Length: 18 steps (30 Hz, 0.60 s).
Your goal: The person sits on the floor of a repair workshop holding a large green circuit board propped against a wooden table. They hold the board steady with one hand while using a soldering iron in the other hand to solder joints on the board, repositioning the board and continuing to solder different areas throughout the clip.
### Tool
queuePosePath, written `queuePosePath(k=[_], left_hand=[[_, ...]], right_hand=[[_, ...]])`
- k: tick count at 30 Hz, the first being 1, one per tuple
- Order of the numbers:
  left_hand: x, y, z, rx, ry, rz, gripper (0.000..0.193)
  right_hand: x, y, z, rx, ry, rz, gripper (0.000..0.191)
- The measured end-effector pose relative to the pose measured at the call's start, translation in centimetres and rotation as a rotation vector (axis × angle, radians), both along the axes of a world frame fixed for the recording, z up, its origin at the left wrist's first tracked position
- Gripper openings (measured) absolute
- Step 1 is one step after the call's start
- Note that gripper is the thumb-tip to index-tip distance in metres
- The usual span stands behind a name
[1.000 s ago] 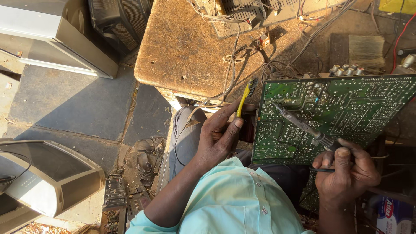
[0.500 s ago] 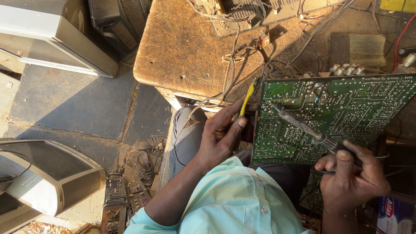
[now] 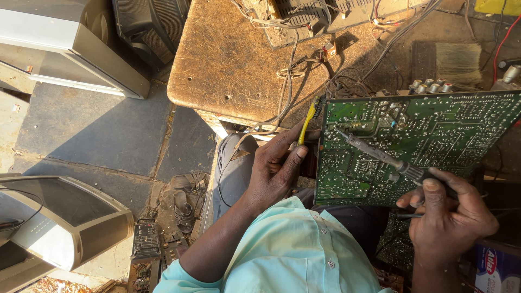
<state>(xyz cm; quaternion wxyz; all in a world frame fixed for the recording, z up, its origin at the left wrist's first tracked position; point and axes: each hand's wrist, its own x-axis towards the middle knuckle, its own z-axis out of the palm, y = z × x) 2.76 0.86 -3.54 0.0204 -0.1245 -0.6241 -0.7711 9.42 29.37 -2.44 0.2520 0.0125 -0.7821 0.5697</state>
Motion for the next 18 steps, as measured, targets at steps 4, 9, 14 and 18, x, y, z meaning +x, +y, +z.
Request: queuePosePath(k=[4,9,14,18], left_hand=[[-0.2,-0.1,-0.4,0.061,-0.015,-0.024,0.045],[-0.4,0.0,-0.8,0.028,0.038,-0.004,0.045],[-0.4,0.1,-1.0,0.015,0.008,0.005,0.046],[-0.5,0.0,-1.0,-0.042,0.030,0.028,0.045]], right_hand=[[0.0,-0.2,-0.4,0.039,0.051,0.007,0.008],[-0.4,-0.6,-1.5,-0.090,-0.006,-0.034,0.010],[-0.4,-1.3,-2.3,-0.276,0.007,-0.014,0.008],[-0.3,-1.4,-2.2,-0.080,0.076,-0.019,0.008]])
